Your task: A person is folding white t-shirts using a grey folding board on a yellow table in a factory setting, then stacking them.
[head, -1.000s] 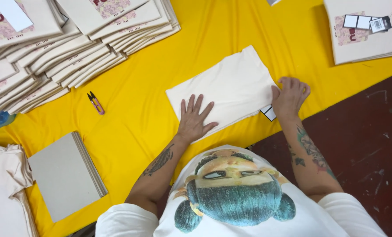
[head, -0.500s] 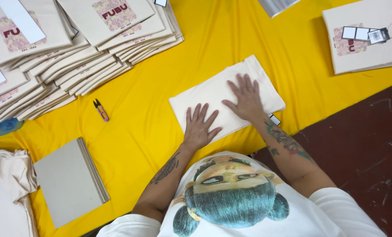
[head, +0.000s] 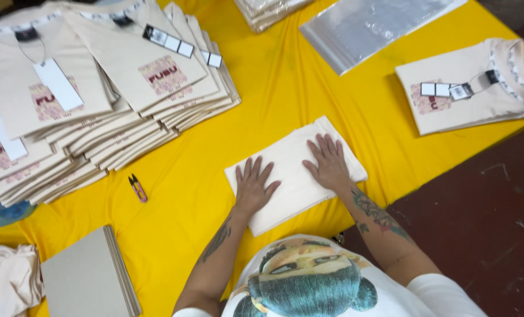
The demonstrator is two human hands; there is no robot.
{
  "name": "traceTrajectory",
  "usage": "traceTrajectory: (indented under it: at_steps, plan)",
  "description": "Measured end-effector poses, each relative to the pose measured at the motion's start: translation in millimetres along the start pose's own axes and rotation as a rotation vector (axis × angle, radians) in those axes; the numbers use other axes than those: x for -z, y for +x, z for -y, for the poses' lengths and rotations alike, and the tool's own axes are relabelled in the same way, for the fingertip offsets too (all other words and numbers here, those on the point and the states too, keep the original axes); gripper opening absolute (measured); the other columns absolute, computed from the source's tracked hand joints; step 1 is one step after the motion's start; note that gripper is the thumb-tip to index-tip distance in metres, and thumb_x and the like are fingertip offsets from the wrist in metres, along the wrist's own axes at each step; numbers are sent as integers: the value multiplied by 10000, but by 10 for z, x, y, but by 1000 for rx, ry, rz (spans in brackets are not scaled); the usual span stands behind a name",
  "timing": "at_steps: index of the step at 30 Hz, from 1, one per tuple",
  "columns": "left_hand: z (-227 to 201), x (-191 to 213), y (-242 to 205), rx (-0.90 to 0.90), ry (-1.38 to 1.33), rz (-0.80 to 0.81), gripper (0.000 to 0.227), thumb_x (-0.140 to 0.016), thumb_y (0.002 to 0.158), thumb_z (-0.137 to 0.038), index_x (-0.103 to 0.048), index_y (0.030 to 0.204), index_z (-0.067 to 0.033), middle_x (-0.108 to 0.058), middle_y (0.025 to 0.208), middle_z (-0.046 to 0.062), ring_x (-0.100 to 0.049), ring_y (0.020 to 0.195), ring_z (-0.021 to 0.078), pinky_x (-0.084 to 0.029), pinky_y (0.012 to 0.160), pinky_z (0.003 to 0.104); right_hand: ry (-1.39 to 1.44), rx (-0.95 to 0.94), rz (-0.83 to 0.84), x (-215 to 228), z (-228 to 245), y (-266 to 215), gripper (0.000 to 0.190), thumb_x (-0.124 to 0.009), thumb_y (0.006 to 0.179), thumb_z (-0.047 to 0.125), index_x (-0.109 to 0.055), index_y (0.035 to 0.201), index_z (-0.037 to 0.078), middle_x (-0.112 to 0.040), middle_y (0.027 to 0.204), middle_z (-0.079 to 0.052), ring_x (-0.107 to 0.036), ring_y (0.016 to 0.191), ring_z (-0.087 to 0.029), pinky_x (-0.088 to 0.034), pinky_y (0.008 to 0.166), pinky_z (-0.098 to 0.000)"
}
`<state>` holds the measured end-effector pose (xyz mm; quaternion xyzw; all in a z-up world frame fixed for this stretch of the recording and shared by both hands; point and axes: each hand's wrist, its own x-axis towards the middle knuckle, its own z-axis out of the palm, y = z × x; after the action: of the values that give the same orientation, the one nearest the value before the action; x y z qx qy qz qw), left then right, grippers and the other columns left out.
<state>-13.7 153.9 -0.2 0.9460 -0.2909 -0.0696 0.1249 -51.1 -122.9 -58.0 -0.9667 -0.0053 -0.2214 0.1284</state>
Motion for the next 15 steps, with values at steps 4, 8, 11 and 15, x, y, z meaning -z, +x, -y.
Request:
traceTrajectory:
  at_steps: [4,8,11,15]
  plan:
    - [348,-278,-462,124,-51,-340,617,-643,961,-472,-492,1520,-260,-471,1519,156,-414,1415,378,-323,1142,548,25,-45,36,7,-5,57,635,-463,1019,630,-504,1542,273,-475,1588,-109,-397,1487,-351,-225,1230,-584]
    - [498,-471,-844,687,-730,-236,815,-776,891,-296,-364,1577,-141,-565,1331,162,-532,1251,326,-457,1037,447,20,-76,89,-44,-40,4,593,-448,1043,574,-493,1542,256,-456,1601,-115,-380,1501,-332,-223,1239,-567]
    - [499,-414,-841,833,-1129,-102,779,-787,917,-315,-391,1558,-119,-653,1149,104,-639,1028,221,-544,831,357,14,-87,122,-28,-43,12,547,-418,1069,519,-480,1547,260,-444,1610,-108,-369,1508,-320,-211,1244,-559]
    - [260,-102,-743,673,-1819,4,700,-648,992,-267,-340,1594,-90,-575,1317,221,-590,1205,385,-544,962,525,27,-116,165,5,-21,37,534,-390,1081,498,-462,1554,262,-438,1613,-99,-351,1521,-298,-192,1255,-540]
